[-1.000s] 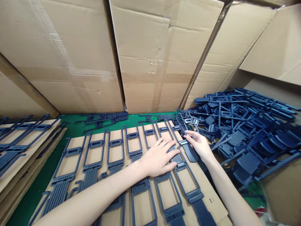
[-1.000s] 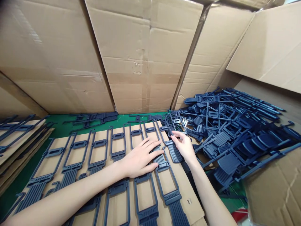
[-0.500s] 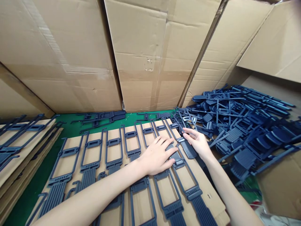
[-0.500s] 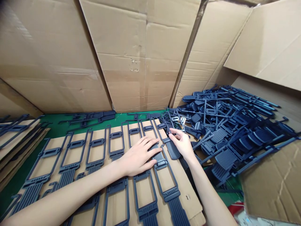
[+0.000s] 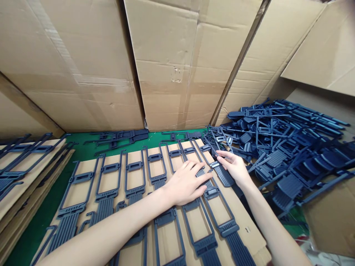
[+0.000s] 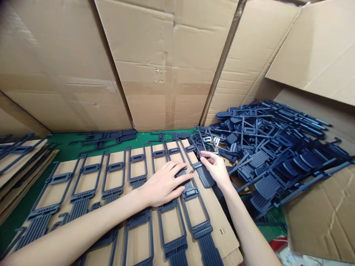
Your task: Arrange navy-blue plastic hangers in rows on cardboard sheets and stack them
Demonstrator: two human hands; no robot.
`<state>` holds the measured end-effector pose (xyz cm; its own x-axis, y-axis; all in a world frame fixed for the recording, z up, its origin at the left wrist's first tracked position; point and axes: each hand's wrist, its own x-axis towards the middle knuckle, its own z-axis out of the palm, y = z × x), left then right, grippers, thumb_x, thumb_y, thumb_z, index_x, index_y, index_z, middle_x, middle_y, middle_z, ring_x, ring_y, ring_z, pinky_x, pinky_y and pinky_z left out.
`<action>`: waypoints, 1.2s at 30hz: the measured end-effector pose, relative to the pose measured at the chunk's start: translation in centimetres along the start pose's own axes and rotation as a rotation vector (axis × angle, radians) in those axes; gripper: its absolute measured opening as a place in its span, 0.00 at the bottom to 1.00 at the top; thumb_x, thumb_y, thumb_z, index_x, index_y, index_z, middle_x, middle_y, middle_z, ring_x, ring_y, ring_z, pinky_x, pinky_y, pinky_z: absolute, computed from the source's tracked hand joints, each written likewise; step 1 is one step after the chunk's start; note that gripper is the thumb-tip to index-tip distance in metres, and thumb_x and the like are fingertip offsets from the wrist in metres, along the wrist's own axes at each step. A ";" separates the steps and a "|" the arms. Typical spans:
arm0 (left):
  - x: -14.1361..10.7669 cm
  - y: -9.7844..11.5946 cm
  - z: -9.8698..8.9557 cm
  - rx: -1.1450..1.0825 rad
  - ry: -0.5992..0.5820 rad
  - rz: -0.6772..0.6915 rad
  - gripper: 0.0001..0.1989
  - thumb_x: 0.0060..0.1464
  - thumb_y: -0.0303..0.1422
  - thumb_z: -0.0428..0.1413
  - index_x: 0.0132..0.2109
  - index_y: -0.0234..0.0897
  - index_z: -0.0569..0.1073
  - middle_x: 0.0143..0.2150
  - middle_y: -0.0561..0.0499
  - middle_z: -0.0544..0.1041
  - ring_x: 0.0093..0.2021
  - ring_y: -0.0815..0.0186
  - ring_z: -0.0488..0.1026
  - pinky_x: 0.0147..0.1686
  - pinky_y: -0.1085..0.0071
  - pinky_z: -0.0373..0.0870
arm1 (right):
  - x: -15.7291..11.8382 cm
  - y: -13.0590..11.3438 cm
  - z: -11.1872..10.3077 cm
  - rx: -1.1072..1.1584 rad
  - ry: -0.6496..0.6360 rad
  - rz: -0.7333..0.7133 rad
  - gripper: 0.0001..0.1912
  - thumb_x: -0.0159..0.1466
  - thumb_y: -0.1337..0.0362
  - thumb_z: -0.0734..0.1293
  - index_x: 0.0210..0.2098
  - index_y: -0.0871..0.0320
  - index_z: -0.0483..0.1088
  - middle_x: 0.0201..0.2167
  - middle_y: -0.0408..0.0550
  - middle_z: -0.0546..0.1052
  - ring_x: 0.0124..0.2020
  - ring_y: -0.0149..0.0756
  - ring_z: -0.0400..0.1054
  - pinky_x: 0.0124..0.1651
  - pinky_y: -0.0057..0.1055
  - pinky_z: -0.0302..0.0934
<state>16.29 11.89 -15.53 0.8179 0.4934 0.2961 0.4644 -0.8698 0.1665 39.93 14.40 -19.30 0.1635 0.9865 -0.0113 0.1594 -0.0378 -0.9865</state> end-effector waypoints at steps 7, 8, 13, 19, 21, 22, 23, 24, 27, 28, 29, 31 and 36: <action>0.1 0.0 -0.1 0.007 -0.019 -0.002 0.19 0.63 0.37 0.47 0.59 0.41 0.66 0.59 0.41 0.63 0.58 0.53 0.58 0.57 0.55 0.58 | 0.0 0.0 0.2 -0.013 -0.006 -0.044 0.23 0.53 0.54 0.72 0.45 0.60 0.74 0.41 0.52 0.77 0.27 0.30 0.65 0.31 0.30 0.61; 0.1 0.0 -0.1 0.012 -0.023 -0.001 0.19 0.63 0.37 0.47 0.59 0.41 0.66 0.58 0.41 0.64 0.58 0.53 0.59 0.57 0.54 0.58 | 0.0 0.1 0.2 -0.027 -0.013 -0.054 0.23 0.54 0.54 0.72 0.45 0.60 0.74 0.41 0.52 0.77 0.27 0.31 0.66 0.31 0.31 0.61; 0.2 0.2 -0.2 0.040 -0.023 -0.005 0.18 0.62 0.36 0.48 0.58 0.41 0.66 0.58 0.41 0.64 0.57 0.53 0.60 0.56 0.54 0.59 | 0.2 0.7 0.2 -0.093 -0.046 -0.099 0.22 0.55 0.54 0.71 0.46 0.60 0.74 0.43 0.53 0.77 0.35 0.37 0.69 0.33 0.32 0.63; 0.2 0.4 -0.4 0.057 -0.022 -0.017 0.17 0.61 0.34 0.49 0.56 0.41 0.67 0.57 0.41 0.65 0.56 0.53 0.60 0.56 0.55 0.59 | 0.1 0.6 0.2 -0.144 -0.066 -0.128 0.22 0.57 0.53 0.69 0.46 0.60 0.74 0.43 0.53 0.77 0.36 0.38 0.70 0.34 0.33 0.64; 0.2 0.5 -0.5 0.056 -0.031 -0.026 0.17 0.61 0.33 0.49 0.56 0.41 0.67 0.57 0.42 0.65 0.56 0.53 0.60 0.56 0.55 0.59 | 0.1 0.4 0.3 -0.174 -0.069 -0.147 0.22 0.58 0.52 0.68 0.46 0.59 0.74 0.44 0.53 0.77 0.37 0.39 0.70 0.34 0.34 0.64; 0.2 0.5 -0.5 0.056 -0.035 -0.028 0.17 0.60 0.33 0.49 0.56 0.41 0.67 0.57 0.42 0.65 0.56 0.53 0.61 0.55 0.55 0.60 | 0.0 0.4 0.3 -0.185 -0.071 -0.155 0.21 0.58 0.52 0.68 0.47 0.59 0.75 0.44 0.53 0.77 0.38 0.40 0.70 0.34 0.33 0.64; 0.2 0.5 -0.5 0.056 -0.037 -0.029 0.17 0.60 0.33 0.49 0.56 0.41 0.67 0.56 0.42 0.65 0.56 0.53 0.61 0.55 0.55 0.60 | 0.0 0.3 0.3 -0.191 -0.076 -0.160 0.21 0.59 0.52 0.68 0.46 0.58 0.75 0.44 0.52 0.77 0.38 0.40 0.70 0.34 0.33 0.65; 0.2 0.5 -0.5 0.057 -0.037 -0.029 0.17 0.60 0.32 0.49 0.56 0.41 0.67 0.56 0.42 0.65 0.56 0.53 0.61 0.55 0.55 0.60 | 0.0 0.3 0.3 -0.191 -0.081 -0.162 0.20 0.59 0.52 0.68 0.46 0.57 0.75 0.44 0.52 0.77 0.38 0.40 0.70 0.34 0.33 0.65; 0.2 0.6 -0.5 0.066 -0.041 -0.024 0.18 0.60 0.30 0.48 0.56 0.40 0.66 0.59 0.41 0.64 0.57 0.53 0.61 0.56 0.55 0.59 | 0.1 0.2 0.1 -0.167 -0.082 -0.164 0.19 0.59 0.52 0.67 0.43 0.58 0.76 0.41 0.52 0.77 0.36 0.40 0.70 0.32 0.33 0.64; 0.2 0.6 -0.5 0.069 -0.045 -0.023 0.18 0.60 0.30 0.48 0.56 0.39 0.66 0.61 0.41 0.62 0.58 0.53 0.60 0.56 0.55 0.59 | 0.2 0.2 0.0 -0.158 -0.063 -0.173 0.18 0.60 0.53 0.67 0.42 0.58 0.76 0.40 0.52 0.77 0.36 0.39 0.70 0.32 0.33 0.64; 0.2 0.5 -0.5 0.071 -0.049 -0.022 0.17 0.60 0.30 0.47 0.56 0.39 0.66 0.63 0.41 0.60 0.59 0.53 0.60 0.57 0.55 0.58 | 0.2 0.1 -0.1 -0.155 -0.030 -0.194 0.17 0.60 0.53 0.67 0.42 0.59 0.76 0.39 0.52 0.77 0.36 0.39 0.70 0.33 0.33 0.64; 0.2 0.5 -0.5 0.066 -0.057 -0.018 0.17 0.60 0.29 0.47 0.56 0.38 0.66 0.65 0.42 0.58 0.61 0.53 0.58 0.58 0.55 0.57 | 0.4 0.1 -0.5 -0.181 0.073 -0.269 0.15 0.60 0.55 0.66 0.40 0.59 0.76 0.39 0.51 0.76 0.37 0.39 0.70 0.38 0.35 0.64; 0.2 0.2 -0.4 0.033 -0.076 -0.006 0.18 0.60 0.29 0.46 0.57 0.38 0.65 0.65 0.43 0.60 0.61 0.54 0.57 0.59 0.55 0.56 | 0.7 0.4 -1.2 -0.392 0.303 -0.431 0.12 0.61 0.58 0.64 0.38 0.57 0.75 0.45 0.53 0.73 0.49 0.44 0.66 0.53 0.43 0.59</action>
<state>16.41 11.76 -15.06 0.8377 0.4986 0.2228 0.4795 -0.8668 0.1366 41.31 14.92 -19.47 0.2636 0.8398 0.4746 0.6052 0.2391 -0.7593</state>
